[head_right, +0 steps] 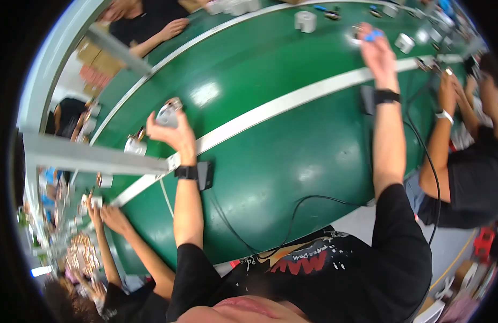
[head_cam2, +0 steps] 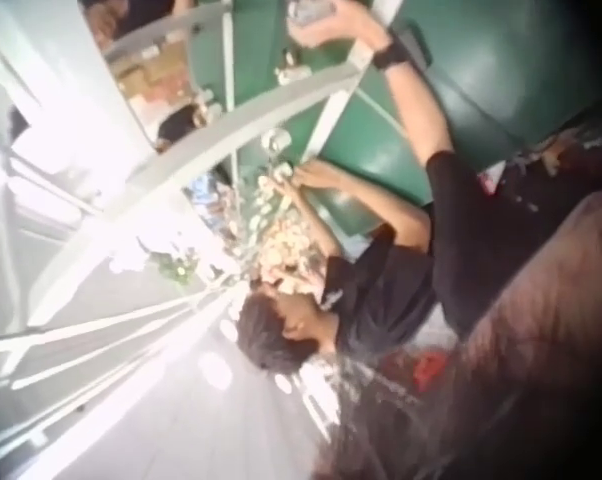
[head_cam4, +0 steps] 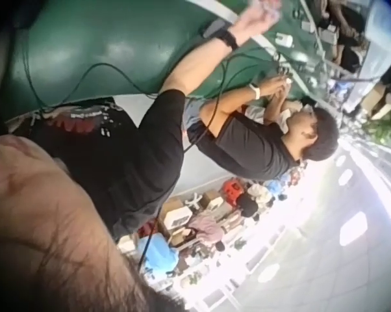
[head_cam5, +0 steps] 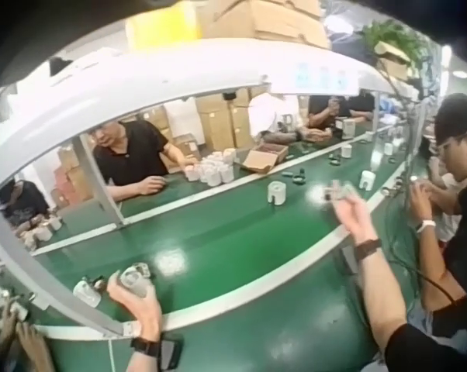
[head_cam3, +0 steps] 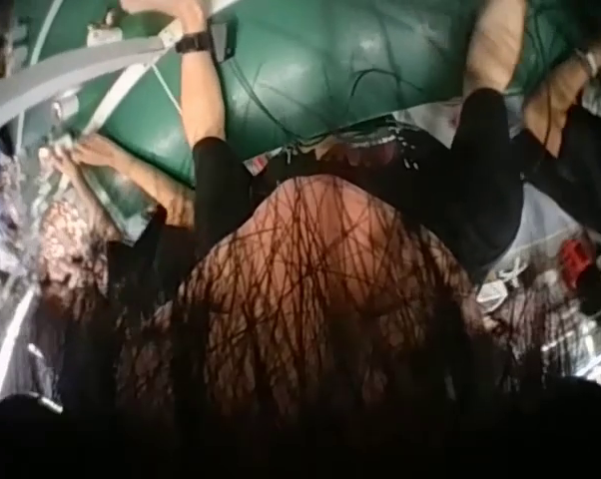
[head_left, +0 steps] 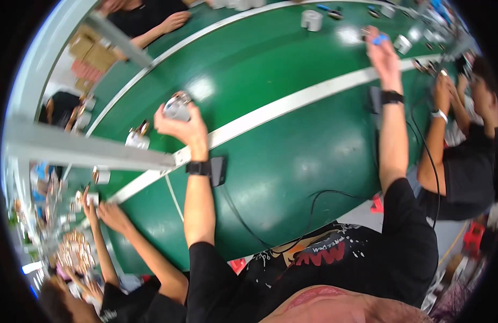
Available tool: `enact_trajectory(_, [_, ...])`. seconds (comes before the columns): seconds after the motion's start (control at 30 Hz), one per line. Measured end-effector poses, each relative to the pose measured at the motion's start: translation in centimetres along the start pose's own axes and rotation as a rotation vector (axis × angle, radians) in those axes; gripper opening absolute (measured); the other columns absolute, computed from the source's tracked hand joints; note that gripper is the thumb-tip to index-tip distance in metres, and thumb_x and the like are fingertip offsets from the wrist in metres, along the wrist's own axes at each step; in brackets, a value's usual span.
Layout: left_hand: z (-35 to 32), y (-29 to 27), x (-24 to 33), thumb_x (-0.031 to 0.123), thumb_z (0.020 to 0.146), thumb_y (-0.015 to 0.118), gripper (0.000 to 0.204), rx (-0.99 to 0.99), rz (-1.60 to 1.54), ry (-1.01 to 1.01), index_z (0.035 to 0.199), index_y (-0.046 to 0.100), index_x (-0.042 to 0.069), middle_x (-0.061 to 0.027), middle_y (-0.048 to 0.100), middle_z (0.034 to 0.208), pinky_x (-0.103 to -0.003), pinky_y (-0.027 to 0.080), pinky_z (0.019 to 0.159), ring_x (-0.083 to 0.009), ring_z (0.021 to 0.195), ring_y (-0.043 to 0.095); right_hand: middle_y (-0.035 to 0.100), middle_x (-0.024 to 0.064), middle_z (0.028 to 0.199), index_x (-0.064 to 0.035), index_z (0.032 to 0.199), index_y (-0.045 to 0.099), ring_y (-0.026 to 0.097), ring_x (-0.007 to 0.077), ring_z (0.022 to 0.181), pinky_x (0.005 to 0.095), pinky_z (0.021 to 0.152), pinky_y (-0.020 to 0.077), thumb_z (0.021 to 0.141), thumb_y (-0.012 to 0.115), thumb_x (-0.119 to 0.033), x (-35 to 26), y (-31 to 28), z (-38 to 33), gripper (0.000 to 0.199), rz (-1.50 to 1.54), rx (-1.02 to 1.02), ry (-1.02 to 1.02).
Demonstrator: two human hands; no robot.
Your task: Assembling small electronic components on a production line workbench.
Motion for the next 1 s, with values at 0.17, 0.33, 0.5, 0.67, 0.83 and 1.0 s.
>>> enact_trajectory(0.17, [-0.5,0.2,0.0,0.012,0.069,0.073,0.068,-0.02,-0.077,-0.049,0.127,0.04,-0.002,-0.0213,0.042,0.124,-0.048,0.029,0.1,-0.0371,0.117,0.037,0.056,0.0232,0.126,0.0031,0.129,0.048,0.064,0.0277,0.096,0.0392,0.091,0.0507,0.089,0.058,-0.008,-10.5,-5.3,-1.2,0.043,-1.56,0.653,-0.491])
enact_trajectory(0.33, [-0.3,-0.5,0.6,0.011,0.069,0.072,0.065,-0.022,-0.036,-0.028,0.126,0.041,0.001,-0.0198,0.042,0.125,-0.047,0.028,0.1,-0.0374,0.117,0.037,0.061,0.0204,0.121,-0.0035,0.134,0.053,0.061,0.0253,0.104,0.0342,0.09,0.0469,0.08,0.075,-0.034,-8.6,-10.9,-0.7,0.066,-1.815,0.697,-0.216])
enact_trajectory(0.5, [-0.1,-1.1,0.4,0.011,0.069,0.072,0.064,-0.02,-0.027,-0.029,0.125,0.041,0.002,-0.019,0.042,0.126,-0.048,0.028,0.1,-0.037,0.118,0.037,0.061,0.0173,0.123,0.0017,0.135,0.05,0.056,0.029,0.113,0.0381,0.099,0.0427,0.065,0.081,-0.053,-4.8,-10.8,-0.7,0.094,-1.902,0.616,0.087])
enact_trajectory(0.67, [-0.2,-0.1,1.4,0.011,0.069,0.071,0.062,-0.023,-0.102,0.052,0.123,0.043,0.002,-0.0195,0.042,0.125,-0.048,0.03,0.099,-0.0376,0.116,0.038,0.064,0.0112,0.116,0.0017,0.127,0.056,0.06,0.0237,0.104,0.0344,0.088,0.047,0.072,0.079,-0.05,-6.9,-12.7,-0.6,0.079,-1.891,0.673,0.074])
enact_trajectory(0.83, [-1.4,0.2,4.2,0.014,0.069,0.073,0.062,-0.134,-0.213,0.181,0.123,0.044,0.004,-0.0198,0.042,0.122,-0.05,0.033,0.099,-0.0391,0.115,0.039,0.063,0.0032,0.105,-0.0059,0.115,0.06,0.056,0.011,0.086,0.0254,0.069,0.0421,0.087,0.07,-0.037,6.2,-2.9,-1.9,0.043,-1.126,0.273,0.531])
enact_trajectory(1.0, [-3.1,1.5,7.7,0.022,0.065,0.08,0.071,-0.409,-0.398,0.165,0.124,0.044,0.005,-0.0198,0.042,0.123,-0.049,0.035,0.101,-0.0405,0.116,0.038,0.062,-0.0002,0.106,-0.0102,0.121,0.055,0.054,0.0091,0.084,0.0242,0.067,0.0414,0.099,0.055,-0.03,21.4,12.9,-9.4,0.03,-0.439,0.169,0.779])
Point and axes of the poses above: each hand's wrist, its own z-axis towards the middle knuckle, its own y-axis out of the palm, x = y × z, the point moved 8 cm from there along z, towards the middle knuckle
